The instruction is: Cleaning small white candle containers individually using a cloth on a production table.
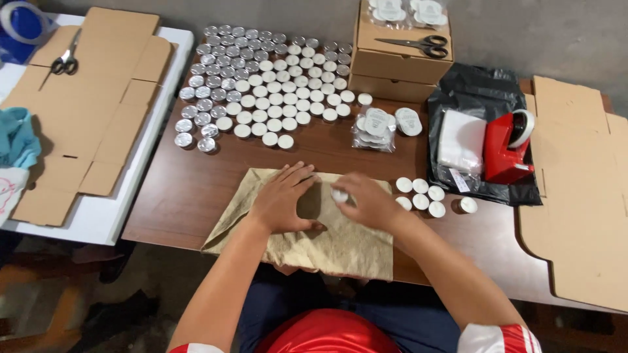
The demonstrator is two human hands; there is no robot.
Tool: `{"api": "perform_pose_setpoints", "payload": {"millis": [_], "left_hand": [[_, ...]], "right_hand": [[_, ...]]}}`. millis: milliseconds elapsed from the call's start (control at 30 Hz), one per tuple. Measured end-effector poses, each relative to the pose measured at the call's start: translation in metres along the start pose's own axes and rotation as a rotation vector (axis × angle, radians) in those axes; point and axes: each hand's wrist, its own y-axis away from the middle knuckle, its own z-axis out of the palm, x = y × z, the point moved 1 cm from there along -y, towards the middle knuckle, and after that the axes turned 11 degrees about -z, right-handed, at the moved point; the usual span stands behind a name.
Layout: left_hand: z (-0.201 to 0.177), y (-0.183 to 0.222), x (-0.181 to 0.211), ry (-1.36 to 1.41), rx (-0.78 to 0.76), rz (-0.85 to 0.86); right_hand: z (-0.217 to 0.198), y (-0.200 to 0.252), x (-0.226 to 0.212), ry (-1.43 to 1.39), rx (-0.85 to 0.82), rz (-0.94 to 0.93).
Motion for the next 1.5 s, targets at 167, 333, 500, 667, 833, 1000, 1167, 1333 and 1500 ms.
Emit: {"api": "perform_pose_setpoints", "payload": {"millis": [167,333,500,667,833,1000,1167,1333,1500], "left_hand": [[0.007,-0.002,-0.002,-0.002,0.010,0.027],[0.004,0.000,0.000,0.005,0.042,0.034],[-0.009,0.013,0.013,-0.070,0.155,0.064],[0.012,0.039,0.032,-0.027,0.064,-0.009],[0.026,0.050,0.037,0.052,0.103,-0.052],[0.015,0.054,0.043,0.031,0.074,-0.039],[0.021,0.054,0.041,0.024,0.097,-0.036],[0.032,0.052,0.037,-0.002,0.154,-0.018],[0.033,0.051,0.037,0.019,0.165,-0.023]], "right_hand": [[0.018,0.046,-0.013,0.098,0.063,-0.104],[0.020,0.052,-0.015,0.109,0.144,-0.128],[0.019,0.052,-0.020,0.095,0.144,-0.100],[0.017,0.053,-0.023,0.090,0.190,-0.120],[0.019,0.052,-0.022,0.076,0.183,-0.131],[0.031,0.055,-0.014,0.127,0.154,-0.236],[0.008,0.048,-0.031,0.116,0.046,-0.029],[0.016,0.052,-0.026,0.088,0.166,-0.262],[0.017,0.052,-0.015,0.097,0.206,-0.126]]}}
